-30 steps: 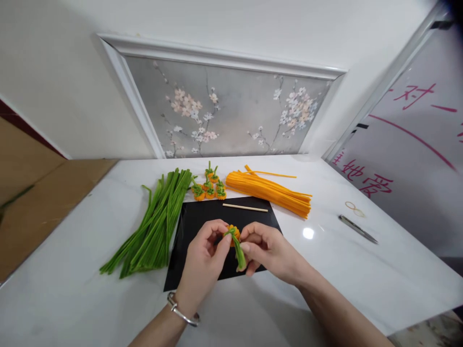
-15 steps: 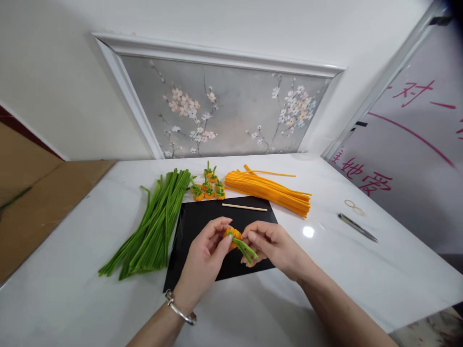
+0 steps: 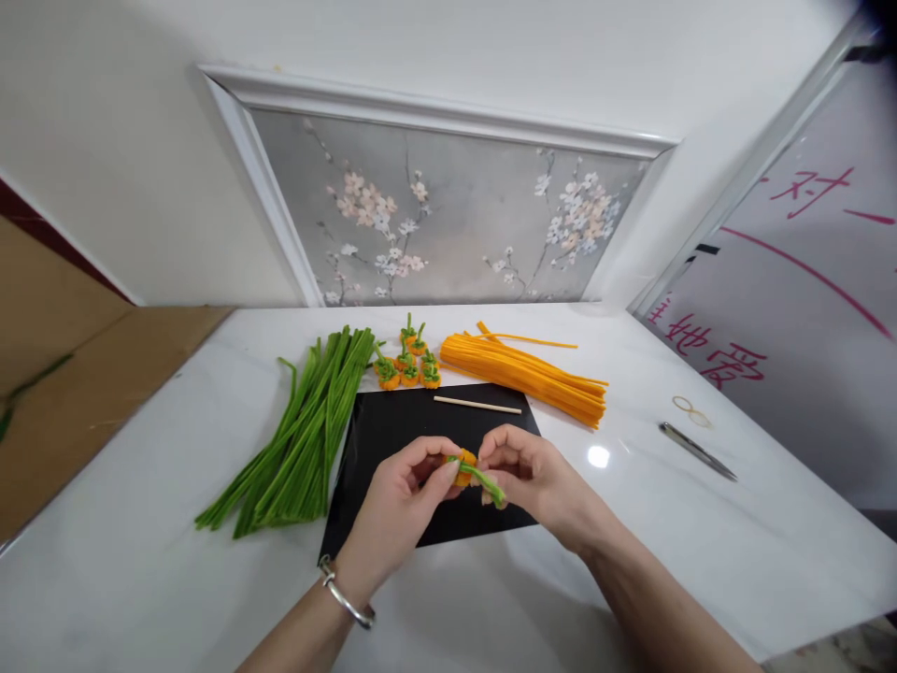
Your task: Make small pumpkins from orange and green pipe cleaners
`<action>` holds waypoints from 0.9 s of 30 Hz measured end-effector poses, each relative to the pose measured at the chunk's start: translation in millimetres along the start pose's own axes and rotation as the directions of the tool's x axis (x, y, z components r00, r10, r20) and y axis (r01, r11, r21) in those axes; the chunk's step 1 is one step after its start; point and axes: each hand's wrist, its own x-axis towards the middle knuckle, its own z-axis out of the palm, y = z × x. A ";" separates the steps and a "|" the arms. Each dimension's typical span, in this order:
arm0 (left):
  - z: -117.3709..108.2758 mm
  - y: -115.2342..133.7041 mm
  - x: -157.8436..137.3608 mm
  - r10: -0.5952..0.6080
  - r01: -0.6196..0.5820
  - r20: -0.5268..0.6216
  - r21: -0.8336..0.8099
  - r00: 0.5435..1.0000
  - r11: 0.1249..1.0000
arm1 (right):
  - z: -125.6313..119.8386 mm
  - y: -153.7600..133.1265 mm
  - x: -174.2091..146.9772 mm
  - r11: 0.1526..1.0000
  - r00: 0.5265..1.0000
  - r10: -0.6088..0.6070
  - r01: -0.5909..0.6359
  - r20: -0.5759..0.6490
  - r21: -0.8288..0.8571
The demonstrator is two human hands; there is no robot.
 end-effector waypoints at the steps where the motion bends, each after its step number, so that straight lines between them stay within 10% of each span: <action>1: -1.4 0.9 0.1 -0.021 0.021 0.014 -0.016 1.000 1.000 | -1.1 0.2 0.1 0.999 1.000 -0.025 0.025 -0.009 -0.047; 7: -5.4 -1.5 0.6 0.120 -0.118 -0.018 0.075 0.993 0.990 | 0.0 4.2 -0.6 0.913 0.980 -0.180 0.137 -0.080 -0.383; 16: 4.4 -4.9 -2.5 0.325 -0.280 -0.123 0.290 0.938 0.915 | 14.3 11.7 -4.3 0.988 0.987 -0.089 0.070 -0.133 -0.138; 27: 7.8 -6.5 -3.9 0.238 -0.214 -0.146 0.164 0.960 0.963 | 10.0 16.7 0.6 0.926 0.953 -0.174 0.072 -0.249 -0.372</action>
